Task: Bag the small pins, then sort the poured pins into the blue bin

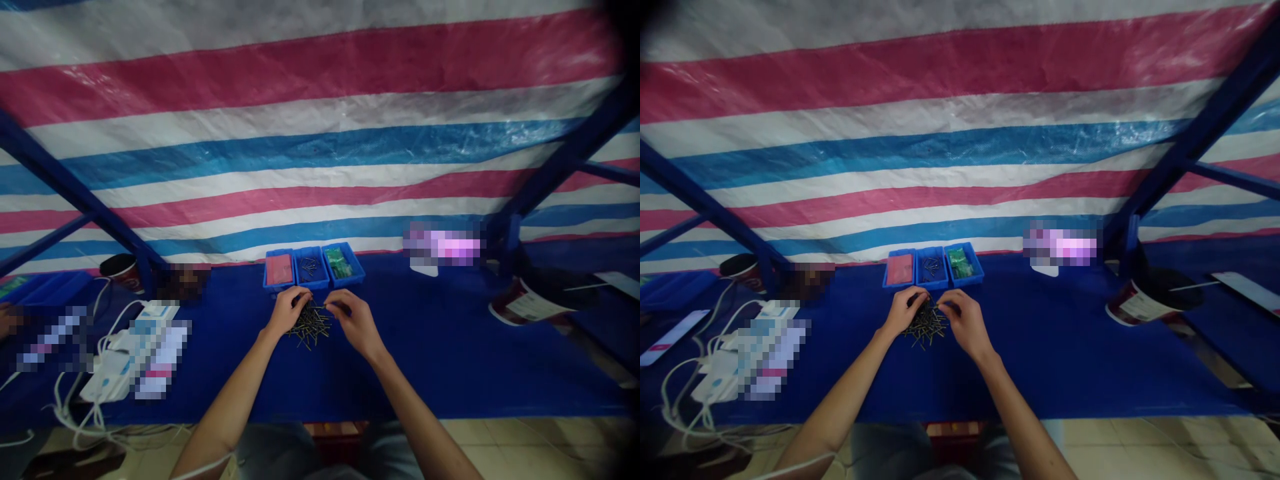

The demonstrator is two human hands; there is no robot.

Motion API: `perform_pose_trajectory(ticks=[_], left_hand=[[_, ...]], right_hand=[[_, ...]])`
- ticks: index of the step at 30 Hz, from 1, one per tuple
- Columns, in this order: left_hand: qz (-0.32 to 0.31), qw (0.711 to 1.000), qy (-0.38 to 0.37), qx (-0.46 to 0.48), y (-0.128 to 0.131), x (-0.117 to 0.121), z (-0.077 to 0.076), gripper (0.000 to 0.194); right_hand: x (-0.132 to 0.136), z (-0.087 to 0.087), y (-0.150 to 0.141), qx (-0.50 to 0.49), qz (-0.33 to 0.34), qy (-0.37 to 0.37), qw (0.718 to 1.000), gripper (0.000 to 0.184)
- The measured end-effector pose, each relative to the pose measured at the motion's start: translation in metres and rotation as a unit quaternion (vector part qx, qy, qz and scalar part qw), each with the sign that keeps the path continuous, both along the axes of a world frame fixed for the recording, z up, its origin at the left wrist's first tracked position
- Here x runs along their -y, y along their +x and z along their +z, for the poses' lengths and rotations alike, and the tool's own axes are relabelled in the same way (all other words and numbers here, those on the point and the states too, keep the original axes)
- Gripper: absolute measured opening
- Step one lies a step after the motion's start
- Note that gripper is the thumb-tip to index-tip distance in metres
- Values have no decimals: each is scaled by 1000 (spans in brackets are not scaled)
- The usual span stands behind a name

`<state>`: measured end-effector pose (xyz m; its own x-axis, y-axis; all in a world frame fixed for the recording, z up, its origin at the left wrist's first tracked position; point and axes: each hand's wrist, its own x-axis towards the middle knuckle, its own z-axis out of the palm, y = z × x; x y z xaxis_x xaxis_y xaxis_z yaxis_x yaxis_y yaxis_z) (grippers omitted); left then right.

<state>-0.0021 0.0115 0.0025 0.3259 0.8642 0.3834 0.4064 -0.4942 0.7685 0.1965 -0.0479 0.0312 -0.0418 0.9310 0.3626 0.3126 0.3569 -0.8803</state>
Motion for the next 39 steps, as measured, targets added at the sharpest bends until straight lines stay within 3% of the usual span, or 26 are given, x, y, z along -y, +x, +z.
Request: perform_pose_trajectory(ticks=[4, 8, 13, 19, 24, 32, 39], left_hand=[[10, 1000, -9, 10, -1, 0, -1, 21], [11, 1000, -8, 23, -2, 0, -3, 20], [13, 1000, -10, 16, -2, -1, -4, 20], [11, 1000, 4, -7, 0, -2, -5, 21], [15, 1000, -10, 8, 0, -2, -6, 21], [13, 1000, 0, 19, -2, -7, -11, 20], [0, 999, 0, 37, 1, -5, -7, 20]], right_hand=[[-42, 1, -9, -73, 64, -46, 994, 17], [-59, -13, -19, -77, 23, -13, 997, 20], [-49, -29, -21, 2, -32, 39, 999, 20], [-41, -38, -18, 22, -14, 31, 999, 21], [-38, -40, -20, 58, 8, 66, 996, 23], [-36, -49, -27, 21, -8, 80, 997, 22], [-36, -43, -27, -66, -29, 8, 997, 13]])
